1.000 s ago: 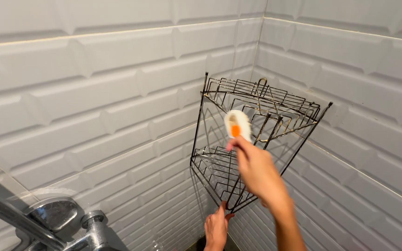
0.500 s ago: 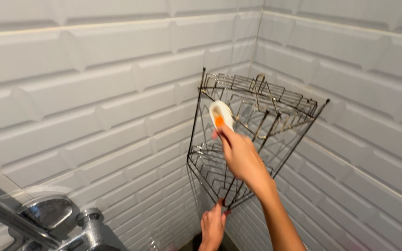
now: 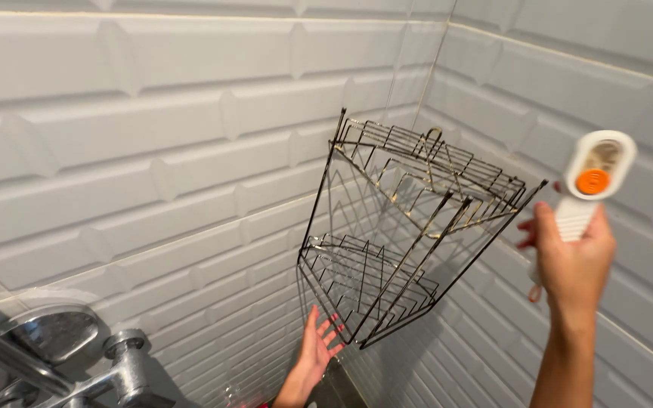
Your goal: Scrubbing a metal shower rack with a brush, rinsing it with a handheld shower head, and attempting to mount it back on the wall.
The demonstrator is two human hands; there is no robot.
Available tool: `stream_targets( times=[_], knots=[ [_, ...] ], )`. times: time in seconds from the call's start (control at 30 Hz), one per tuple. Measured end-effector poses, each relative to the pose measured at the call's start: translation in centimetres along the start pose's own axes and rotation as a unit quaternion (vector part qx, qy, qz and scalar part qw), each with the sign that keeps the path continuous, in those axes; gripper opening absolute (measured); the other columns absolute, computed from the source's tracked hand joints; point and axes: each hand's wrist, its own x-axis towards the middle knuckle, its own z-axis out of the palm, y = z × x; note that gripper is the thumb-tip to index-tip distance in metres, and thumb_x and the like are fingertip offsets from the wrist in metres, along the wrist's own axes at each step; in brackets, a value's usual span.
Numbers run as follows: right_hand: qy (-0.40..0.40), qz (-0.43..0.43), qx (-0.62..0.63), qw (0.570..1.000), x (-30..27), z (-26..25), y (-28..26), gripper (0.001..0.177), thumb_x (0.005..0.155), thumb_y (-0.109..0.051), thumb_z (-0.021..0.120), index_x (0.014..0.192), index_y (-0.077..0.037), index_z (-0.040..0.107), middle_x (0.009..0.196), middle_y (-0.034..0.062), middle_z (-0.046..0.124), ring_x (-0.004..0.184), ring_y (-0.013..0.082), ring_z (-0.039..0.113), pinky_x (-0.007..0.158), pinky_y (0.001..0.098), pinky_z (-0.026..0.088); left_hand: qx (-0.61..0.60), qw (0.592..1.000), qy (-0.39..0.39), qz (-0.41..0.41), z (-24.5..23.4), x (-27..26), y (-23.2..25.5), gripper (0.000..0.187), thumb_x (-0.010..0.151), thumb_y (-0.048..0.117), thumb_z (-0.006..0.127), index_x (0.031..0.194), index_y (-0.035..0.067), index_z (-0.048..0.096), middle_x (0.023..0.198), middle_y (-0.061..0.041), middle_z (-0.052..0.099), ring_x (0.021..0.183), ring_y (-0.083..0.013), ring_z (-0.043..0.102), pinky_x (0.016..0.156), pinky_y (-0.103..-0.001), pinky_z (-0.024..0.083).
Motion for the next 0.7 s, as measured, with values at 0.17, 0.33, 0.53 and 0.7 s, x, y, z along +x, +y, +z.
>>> stream_targets(
  times=[0.17, 0.33, 0.53, 0.7],
  knots=[
    [-0.012, 0.002, 0.008, 1.000, 1.7, 2.4, 0.2, 0.036, 0.104, -0.010, 0.058, 0.139, 0.000, 0.058, 0.102, 0.0104, 0.069, 0.093, 0.0148, 0.069, 0.068, 0.0325, 0.063, -0.132, 0.990, -0.041, 0.017, 1.0, 3.6, 1.8, 0.050, 0.098, 0.051, 0.052, 0.132, 0.015, 0.057, 0.131, -0.012, 0.068, 0.114, -0.0300, 0.065, 0.087, -0.051, 0.051],
    [-0.097, 0.057, 0.095, 0.989, 1.1, 4.7, -3.0, 0.043, 0.102, -0.008, 0.050, 0.144, -0.002, 0.050, 0.120, 0.0152, 0.069, 0.111, 0.0254, 0.069, 0.058, 0.0428, 0.064, -0.150, 0.988, 0.004, 0.021, 0.5, 10.4, 0.9, 0.027, 0.108, 0.040, 0.050, 0.130, 0.028, 0.061, 0.101, -0.005, 0.068, 0.071, -0.0209, 0.059, 0.051, -0.030, 0.035],
    [-0.144, 0.120, 0.038, 0.982, -1.3, 6.8, -7.1, 0.043, 0.099, -0.022, 0.052, 0.137, -0.003, 0.057, 0.119, 0.0113, 0.066, 0.109, 0.0249, 0.075, 0.085, 0.0351, 0.061, -0.123, 0.991, 0.045, 0.020, 0.8, 12.1, -0.1, 0.018, 0.113, 0.042, 0.040, 0.110, 0.036, 0.057, 0.107, 0.004, 0.076, 0.074, -0.0132, 0.063, 0.049, -0.027, 0.031],
    [-0.125, -0.018, 0.070, 0.990, -2.2, 7.7, -6.8, 0.040, 0.104, -0.018, 0.057, 0.142, -0.008, 0.057, 0.073, 0.0035, 0.062, 0.070, 0.0075, 0.054, 0.074, 0.0242, 0.043, -0.120, 0.989, 0.080, 0.019, 2.0, 8.4, 2.0, 0.024, 0.112, 0.037, 0.045, 0.125, 0.032, 0.064, 0.107, -0.001, 0.076, 0.081, -0.0149, 0.064, 0.058, -0.026, 0.035]
  ],
)
